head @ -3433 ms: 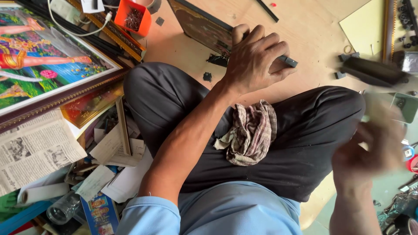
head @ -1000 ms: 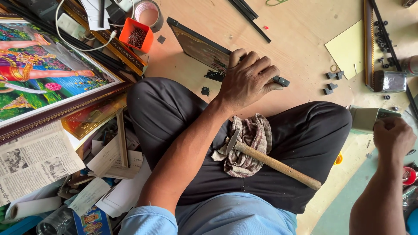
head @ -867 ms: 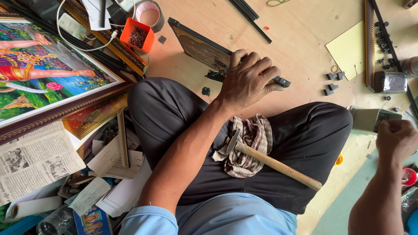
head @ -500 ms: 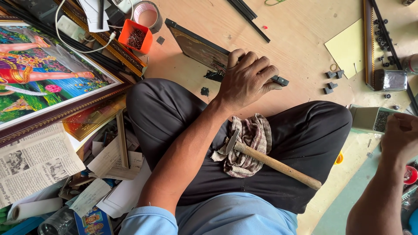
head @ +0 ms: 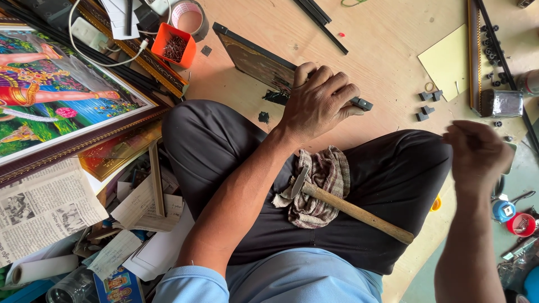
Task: Assembling a religious picture frame by attaching a backboard and securing it with small clips using a hammer.
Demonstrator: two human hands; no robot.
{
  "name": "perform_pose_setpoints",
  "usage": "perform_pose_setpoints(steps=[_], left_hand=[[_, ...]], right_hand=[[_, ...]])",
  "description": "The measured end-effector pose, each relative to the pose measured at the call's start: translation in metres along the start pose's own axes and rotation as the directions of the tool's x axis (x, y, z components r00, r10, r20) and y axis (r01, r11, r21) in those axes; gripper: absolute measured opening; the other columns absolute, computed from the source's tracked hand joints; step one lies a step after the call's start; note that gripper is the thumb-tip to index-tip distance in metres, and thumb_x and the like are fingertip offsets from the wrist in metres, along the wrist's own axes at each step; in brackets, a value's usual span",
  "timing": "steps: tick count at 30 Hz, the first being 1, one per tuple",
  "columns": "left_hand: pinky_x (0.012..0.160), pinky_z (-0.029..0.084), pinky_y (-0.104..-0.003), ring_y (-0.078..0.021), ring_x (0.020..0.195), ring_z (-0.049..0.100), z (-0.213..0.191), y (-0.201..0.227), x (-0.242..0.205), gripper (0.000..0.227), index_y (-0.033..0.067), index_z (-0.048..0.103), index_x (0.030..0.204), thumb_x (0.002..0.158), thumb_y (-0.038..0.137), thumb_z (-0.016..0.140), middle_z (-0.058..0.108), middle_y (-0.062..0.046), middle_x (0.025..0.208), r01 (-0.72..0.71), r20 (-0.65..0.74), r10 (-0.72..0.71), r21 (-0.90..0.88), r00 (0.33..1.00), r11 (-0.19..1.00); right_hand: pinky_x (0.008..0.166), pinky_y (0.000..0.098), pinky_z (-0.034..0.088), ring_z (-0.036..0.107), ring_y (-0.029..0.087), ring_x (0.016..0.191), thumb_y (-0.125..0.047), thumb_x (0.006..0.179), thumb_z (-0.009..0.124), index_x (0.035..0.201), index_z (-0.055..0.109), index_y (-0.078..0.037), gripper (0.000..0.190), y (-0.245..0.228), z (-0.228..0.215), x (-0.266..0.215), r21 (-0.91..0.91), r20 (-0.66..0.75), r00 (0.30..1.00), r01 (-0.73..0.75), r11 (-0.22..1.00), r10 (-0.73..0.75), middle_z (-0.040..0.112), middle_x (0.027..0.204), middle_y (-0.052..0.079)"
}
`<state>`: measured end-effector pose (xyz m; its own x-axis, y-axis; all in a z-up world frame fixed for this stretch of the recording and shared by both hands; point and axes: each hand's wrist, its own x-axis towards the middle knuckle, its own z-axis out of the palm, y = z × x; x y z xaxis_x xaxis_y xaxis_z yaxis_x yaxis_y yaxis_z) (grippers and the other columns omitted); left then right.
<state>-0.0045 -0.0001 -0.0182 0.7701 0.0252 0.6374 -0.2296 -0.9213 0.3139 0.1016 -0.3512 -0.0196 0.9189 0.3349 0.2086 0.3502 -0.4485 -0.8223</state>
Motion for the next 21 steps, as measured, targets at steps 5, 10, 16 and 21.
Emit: perform_pose_setpoints(steps=[5,10,16,21], left_hand=[[0.103,0.034,-0.042,-0.0148,0.097,0.054,0.000,0.002,0.000,0.036,0.0220,0.068,0.101,0.091,0.056,0.072,0.060,0.009,0.095,0.017,-0.004,-0.017,-0.018,1.000,1.000],[0.105,0.034,-0.042,-0.0150,0.100,0.055,-0.003,0.003,-0.001,0.036,0.0206,0.068,0.101,0.091,0.055,0.074,0.062,0.009,0.096,0.014,-0.005,-0.014,-0.022,1.000,1.000],[0.103,0.034,-0.042,-0.0153,0.097,0.054,-0.008,0.003,0.001,0.036,0.0208,0.069,0.102,0.091,0.056,0.071,0.061,0.008,0.095,0.011,0.010,-0.010,-0.026,1.000,1.000],[0.102,0.034,-0.042,-0.0154,0.095,0.054,-0.002,0.002,-0.003,0.035,0.0220,0.069,0.102,0.093,0.056,0.068,0.060,0.008,0.093,0.011,0.010,-0.011,-0.032,1.000,0.999]], right_hand=[[0.085,0.0222,0.056,0.070,0.009,0.084,0.002,0.107,0.073,0.110,0.074,0.004,0.004,-0.016,0.037,0.001,-0.018,0.060,0.998,-0.025,1.000,0.026,0.074,0.094,0.007],[0.078,0.0257,0.053,0.070,0.012,0.079,-0.003,0.101,0.079,0.107,0.078,-0.004,0.006,-0.027,0.045,-0.002,-0.321,0.064,0.993,0.115,0.940,-0.099,0.073,0.094,0.008],[0.077,0.0248,0.052,0.067,0.008,0.078,-0.009,0.105,0.084,0.106,0.077,-0.002,0.010,-0.023,0.044,-0.001,-0.270,0.043,0.999,0.033,0.962,-0.022,0.073,0.089,0.007],[0.078,0.0231,0.054,0.068,0.008,0.082,-0.010,0.103,0.083,0.105,0.077,-0.001,0.011,-0.020,0.045,-0.002,-0.243,0.018,0.999,-0.025,0.970,0.031,0.075,0.089,0.006]])
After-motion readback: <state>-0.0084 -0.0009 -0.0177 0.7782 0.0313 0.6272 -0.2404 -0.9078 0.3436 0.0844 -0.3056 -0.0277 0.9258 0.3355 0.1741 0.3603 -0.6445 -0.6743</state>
